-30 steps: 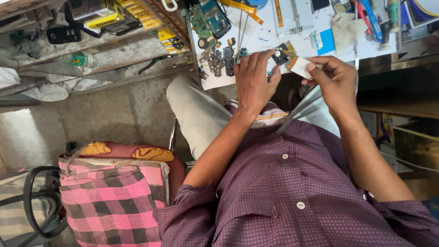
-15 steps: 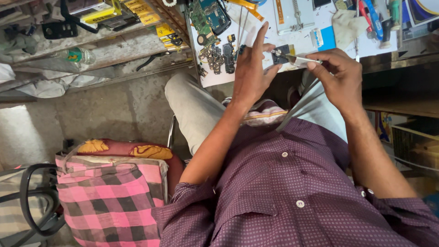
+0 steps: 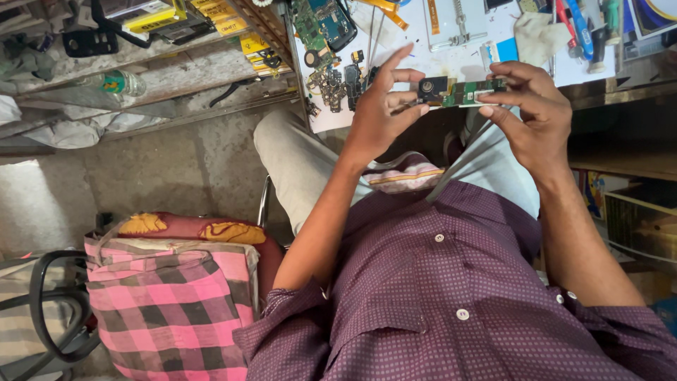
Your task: The person sits at a cluttered workbench handling a small circuit board and a black component. They position the board, pick up a yellow soldering iron, and solder points on the board, repositioning the board and component between soldering passes and finally holding the board up with both hands.
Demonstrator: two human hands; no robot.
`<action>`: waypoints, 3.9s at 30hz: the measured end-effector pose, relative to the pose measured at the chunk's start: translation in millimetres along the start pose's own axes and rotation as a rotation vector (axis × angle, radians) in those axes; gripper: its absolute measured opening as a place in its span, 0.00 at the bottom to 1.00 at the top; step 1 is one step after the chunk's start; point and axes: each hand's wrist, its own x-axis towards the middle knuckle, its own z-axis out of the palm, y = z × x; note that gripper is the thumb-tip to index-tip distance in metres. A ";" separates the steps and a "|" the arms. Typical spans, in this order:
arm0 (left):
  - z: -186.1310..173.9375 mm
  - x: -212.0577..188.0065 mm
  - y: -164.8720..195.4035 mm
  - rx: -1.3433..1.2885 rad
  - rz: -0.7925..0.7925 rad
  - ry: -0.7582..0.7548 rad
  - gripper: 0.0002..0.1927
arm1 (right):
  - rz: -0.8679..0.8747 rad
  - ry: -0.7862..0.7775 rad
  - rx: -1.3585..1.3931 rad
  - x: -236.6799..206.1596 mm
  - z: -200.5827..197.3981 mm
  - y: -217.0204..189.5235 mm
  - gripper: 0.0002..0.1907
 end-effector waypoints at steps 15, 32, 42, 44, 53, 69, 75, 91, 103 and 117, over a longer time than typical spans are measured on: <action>-7.7 -6.0 -32.3 -0.149 -0.059 -0.003 0.21 | 0.028 -0.029 -0.137 -14.0 6.8 5.2 0.13; 3.3 -7.3 -26.3 -0.444 -0.169 0.157 0.21 | 0.015 -0.064 -0.183 -14.6 15.6 -3.6 0.13; -4.5 -6.2 -13.0 -0.443 -0.236 0.121 0.20 | -0.064 -0.092 -0.298 -11.6 16.1 -13.6 0.13; -3.9 -6.6 -10.5 -0.440 -0.239 0.130 0.20 | -0.054 -0.091 -0.287 -12.2 16.2 -14.9 0.13; -3.1 -8.9 -1.3 -0.438 -0.222 0.110 0.19 | -0.005 -0.075 -0.181 -14.3 17.3 -14.0 0.13; -2.7 -11.8 -3.3 -0.394 -0.171 0.136 0.17 | 0.053 -0.065 -0.064 -17.9 23.5 -9.9 0.13; -2.2 -13.2 -4.9 -0.372 -0.149 0.123 0.16 | 0.027 -0.074 -0.134 -16.4 22.8 -12.6 0.14; -1.6 -16.0 7.9 -0.317 -0.143 0.062 0.22 | -0.005 -0.077 -0.230 -15.9 23.6 -18.4 0.15; 1.3 -15.7 0.3 -0.256 -0.131 0.090 0.21 | 0.010 -0.090 -0.199 -14.9 24.1 -21.4 0.15; 7.3 -16.7 5.0 -0.265 -0.232 0.153 0.21 | -0.233 -0.098 -0.391 -6.6 28.8 -25.1 0.19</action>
